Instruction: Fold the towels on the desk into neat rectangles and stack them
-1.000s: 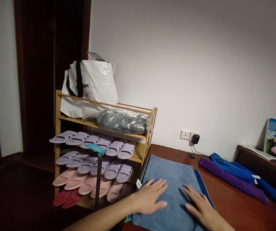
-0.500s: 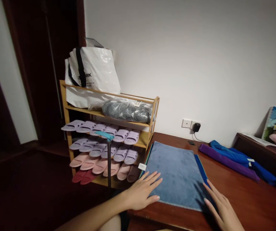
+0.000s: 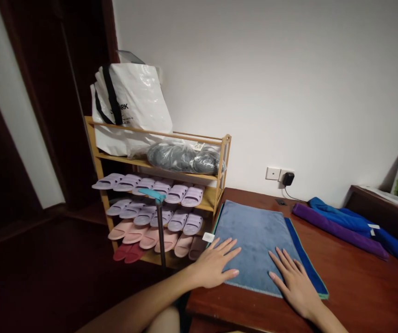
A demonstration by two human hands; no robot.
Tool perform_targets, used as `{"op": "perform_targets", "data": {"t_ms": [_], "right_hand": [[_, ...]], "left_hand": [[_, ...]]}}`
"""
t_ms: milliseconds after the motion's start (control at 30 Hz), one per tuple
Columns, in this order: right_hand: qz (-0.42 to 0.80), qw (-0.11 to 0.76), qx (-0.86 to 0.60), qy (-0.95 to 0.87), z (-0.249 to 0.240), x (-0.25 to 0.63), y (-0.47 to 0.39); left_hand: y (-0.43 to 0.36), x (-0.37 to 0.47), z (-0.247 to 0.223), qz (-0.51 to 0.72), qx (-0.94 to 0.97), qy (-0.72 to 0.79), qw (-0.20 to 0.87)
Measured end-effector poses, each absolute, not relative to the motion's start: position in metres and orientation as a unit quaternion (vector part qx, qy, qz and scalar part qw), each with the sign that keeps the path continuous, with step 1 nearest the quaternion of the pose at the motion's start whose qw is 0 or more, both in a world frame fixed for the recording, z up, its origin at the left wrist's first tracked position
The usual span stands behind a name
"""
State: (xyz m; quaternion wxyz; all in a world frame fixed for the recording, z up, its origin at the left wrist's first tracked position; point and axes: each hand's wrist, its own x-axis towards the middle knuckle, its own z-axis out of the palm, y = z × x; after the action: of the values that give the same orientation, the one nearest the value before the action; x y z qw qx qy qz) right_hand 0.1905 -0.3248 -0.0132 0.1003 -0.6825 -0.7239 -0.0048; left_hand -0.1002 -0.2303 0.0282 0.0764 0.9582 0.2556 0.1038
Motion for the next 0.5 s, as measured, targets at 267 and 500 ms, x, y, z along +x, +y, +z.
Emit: {"op": "perform_targets", "data": {"t_ms": [267,500], "right_hand": [[0.022,0.079,-0.693,-0.716,-0.002,0.211,-0.251],[0.012,0.087,-0.702,-0.707,-0.007,0.220,-0.194]], "left_hand": [[-0.158,-0.075,0.021,0.091,0.955,0.275,0.065],[-0.093,-0.061,0.017,0.089,0.955,0.275,0.070]]}}
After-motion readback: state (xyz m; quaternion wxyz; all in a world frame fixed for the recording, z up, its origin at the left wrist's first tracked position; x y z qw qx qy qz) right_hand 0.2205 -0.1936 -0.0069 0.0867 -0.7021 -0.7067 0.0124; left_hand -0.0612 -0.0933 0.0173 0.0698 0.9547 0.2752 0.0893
